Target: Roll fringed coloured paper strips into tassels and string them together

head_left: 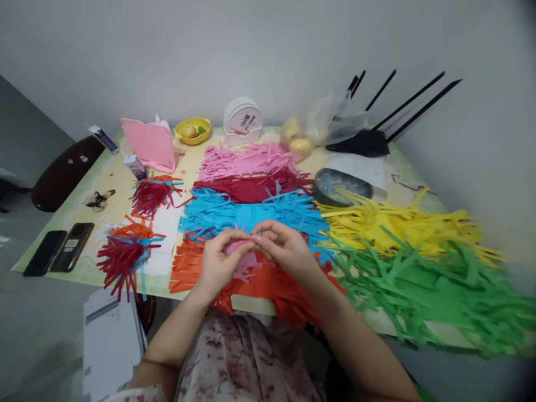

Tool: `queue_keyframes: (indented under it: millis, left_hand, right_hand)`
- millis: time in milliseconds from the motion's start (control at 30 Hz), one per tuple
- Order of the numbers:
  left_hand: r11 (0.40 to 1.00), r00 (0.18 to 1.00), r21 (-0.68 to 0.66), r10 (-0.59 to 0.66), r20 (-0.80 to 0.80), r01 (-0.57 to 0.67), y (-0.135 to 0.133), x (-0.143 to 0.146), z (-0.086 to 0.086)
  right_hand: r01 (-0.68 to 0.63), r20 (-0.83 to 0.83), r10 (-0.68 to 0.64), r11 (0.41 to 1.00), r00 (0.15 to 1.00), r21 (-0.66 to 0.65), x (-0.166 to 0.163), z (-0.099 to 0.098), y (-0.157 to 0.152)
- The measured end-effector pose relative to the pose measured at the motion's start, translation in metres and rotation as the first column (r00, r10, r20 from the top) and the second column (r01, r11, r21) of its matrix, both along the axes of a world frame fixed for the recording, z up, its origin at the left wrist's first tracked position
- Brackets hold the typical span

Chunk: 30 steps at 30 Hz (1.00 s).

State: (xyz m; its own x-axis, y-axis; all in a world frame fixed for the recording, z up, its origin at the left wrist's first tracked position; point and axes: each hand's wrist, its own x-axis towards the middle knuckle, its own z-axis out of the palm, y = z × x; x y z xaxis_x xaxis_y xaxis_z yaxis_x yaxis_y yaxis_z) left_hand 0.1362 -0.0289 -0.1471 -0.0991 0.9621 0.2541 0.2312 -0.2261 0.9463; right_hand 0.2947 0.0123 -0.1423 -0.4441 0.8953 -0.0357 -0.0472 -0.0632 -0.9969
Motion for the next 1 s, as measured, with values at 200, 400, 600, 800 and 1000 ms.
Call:
queue_keyframes:
  millis: [200, 400, 600, 800, 1000]
  left_hand:
    - [1.000, 0.999, -0.010, 0.014, -0.051, -0.014, -0.004, -0.002, 0.001]
    - [0.996, 0.997, -0.085, 0.006, 0.075, 0.000, -0.003, 0.000, -0.001]
    - [0.999, 0.989, -0.039, 0.000, 0.151, 0.006, 0.001, 0.002, 0.002]
    - [0.995, 0.985, 0.037, 0.088, 0.146, -0.095, -0.001, 0.005, -0.004]
    - [0.995, 0.999, 0.100, -0.020, 0.038, 0.016, -0.001, -0.004, 0.002]
  right_hand:
    - [0.089, -0.002, -0.089, 0.995, 0.996, 0.043, -0.005, -0.002, -0.003]
    - [0.075, 0.027, -0.076, 0.997, 0.997, 0.026, 0.000, 0.002, -0.002]
    - [0.120, 0.054, -0.127, 0.987, 0.990, 0.104, -0.002, 0.010, -0.004]
    - [0.076, 0.045, -0.080, 0.994, 0.996, 0.072, -0.004, 0.011, -0.004]
    - [0.163, 0.048, -0.171, 0.978, 0.984, 0.132, -0.006, 0.005, -0.007]
